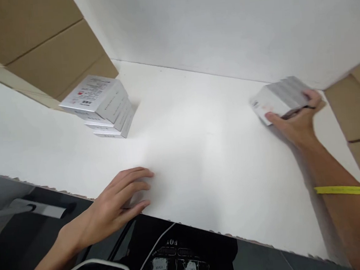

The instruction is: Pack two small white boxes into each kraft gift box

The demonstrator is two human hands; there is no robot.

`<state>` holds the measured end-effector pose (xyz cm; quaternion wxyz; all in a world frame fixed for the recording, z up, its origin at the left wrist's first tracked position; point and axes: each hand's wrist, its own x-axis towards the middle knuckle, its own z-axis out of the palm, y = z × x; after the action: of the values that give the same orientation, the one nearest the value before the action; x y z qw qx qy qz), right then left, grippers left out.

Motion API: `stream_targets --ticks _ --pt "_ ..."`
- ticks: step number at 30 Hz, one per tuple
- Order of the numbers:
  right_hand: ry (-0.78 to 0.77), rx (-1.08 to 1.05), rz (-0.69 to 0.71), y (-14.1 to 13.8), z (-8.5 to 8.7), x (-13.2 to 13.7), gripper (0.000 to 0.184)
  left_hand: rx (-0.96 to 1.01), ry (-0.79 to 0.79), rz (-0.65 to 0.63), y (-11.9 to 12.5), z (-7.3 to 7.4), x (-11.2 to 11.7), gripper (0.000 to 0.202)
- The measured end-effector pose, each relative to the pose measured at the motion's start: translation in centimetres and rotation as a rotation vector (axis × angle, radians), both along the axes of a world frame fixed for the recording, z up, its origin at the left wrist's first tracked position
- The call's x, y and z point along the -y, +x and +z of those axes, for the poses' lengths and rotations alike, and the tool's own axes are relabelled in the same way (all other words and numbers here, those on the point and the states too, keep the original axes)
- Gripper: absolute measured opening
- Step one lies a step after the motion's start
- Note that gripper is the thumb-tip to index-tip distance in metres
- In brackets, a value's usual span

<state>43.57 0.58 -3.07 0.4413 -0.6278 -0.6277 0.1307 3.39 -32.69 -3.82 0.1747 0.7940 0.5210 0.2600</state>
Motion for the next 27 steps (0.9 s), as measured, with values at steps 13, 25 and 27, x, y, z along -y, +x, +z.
stream_targets --ticks 13,25,27 --pt "-0.086 0.257 1.172 -7.1 1.6 19.7 0.112 0.372 -0.072 -0.307 2.9 0.3 -6.2 0.139" --pt "0.023 0.206 1.186 -7.4 -1.4 21.8 0.128 0.387 0.122 -0.471 5.9 -3.4 -8.1 0.136" --pt "0.025 0.212 1.181 -7.5 -1.7 21.9 0.126 0.395 0.105 -0.444 6.0 -3.4 -7.8 0.131"
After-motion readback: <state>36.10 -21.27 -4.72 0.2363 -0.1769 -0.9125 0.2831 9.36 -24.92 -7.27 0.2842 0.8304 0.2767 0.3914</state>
